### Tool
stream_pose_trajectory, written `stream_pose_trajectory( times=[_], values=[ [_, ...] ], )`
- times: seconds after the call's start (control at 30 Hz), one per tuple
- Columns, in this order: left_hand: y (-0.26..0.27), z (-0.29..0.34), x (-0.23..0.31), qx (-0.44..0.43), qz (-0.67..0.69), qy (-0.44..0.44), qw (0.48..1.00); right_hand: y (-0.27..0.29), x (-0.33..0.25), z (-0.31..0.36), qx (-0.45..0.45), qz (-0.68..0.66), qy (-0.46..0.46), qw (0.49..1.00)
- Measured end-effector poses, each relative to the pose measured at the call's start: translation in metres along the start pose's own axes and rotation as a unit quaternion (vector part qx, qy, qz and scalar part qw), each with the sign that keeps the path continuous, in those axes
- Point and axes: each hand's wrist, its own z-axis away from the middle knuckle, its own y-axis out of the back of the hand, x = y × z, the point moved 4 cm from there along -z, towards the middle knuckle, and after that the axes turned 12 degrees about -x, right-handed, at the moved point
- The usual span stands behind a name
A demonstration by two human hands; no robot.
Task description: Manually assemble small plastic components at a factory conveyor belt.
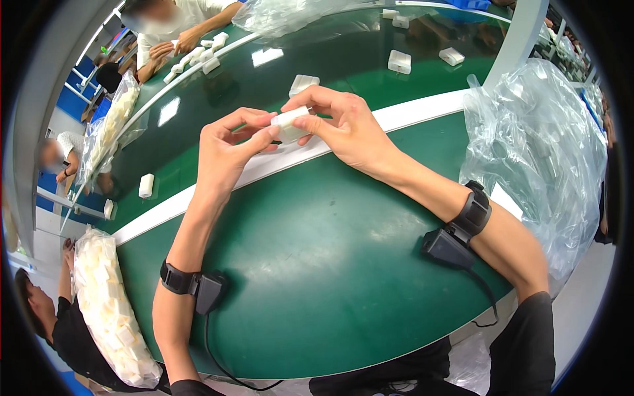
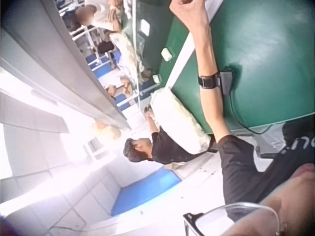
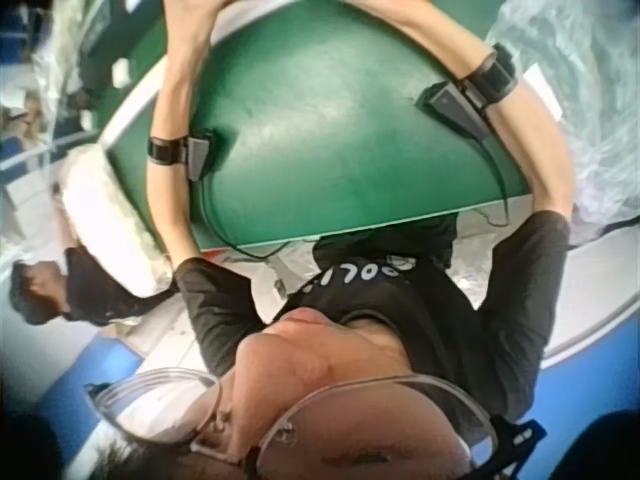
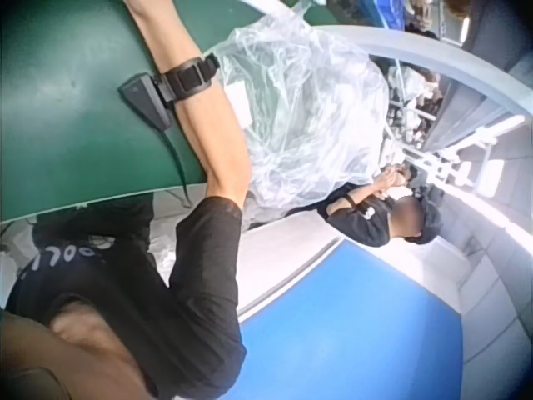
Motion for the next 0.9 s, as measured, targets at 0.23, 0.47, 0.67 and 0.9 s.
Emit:
stream_pose_trajectory(
  times=[0.23, 0.47, 0.67, 0.9],
  values=[
    [-0.004, 0.002, -0.005, -0.104, 0.036, 0.012, 0.994, 0.001, 0.007, -0.002, -0.083, -0.141, -0.057, 0.985],
    [-0.008, 0.004, -0.001, -0.099, 0.133, 0.01, 0.986, -0.005, 0.0, 0.002, -0.045, -0.128, -0.014, 0.991],
    [-0.006, 0.005, 0.0, -0.073, 0.137, -0.019, 0.988, -0.006, -0.019, 0.002, -0.055, 0.047, 0.022, 0.997],
    [-0.007, 0.002, -0.002, -0.08, 0.157, -0.04, 0.984, -0.006, -0.017, 0.002, -0.042, 0.108, 0.054, 0.992]
  ],
)
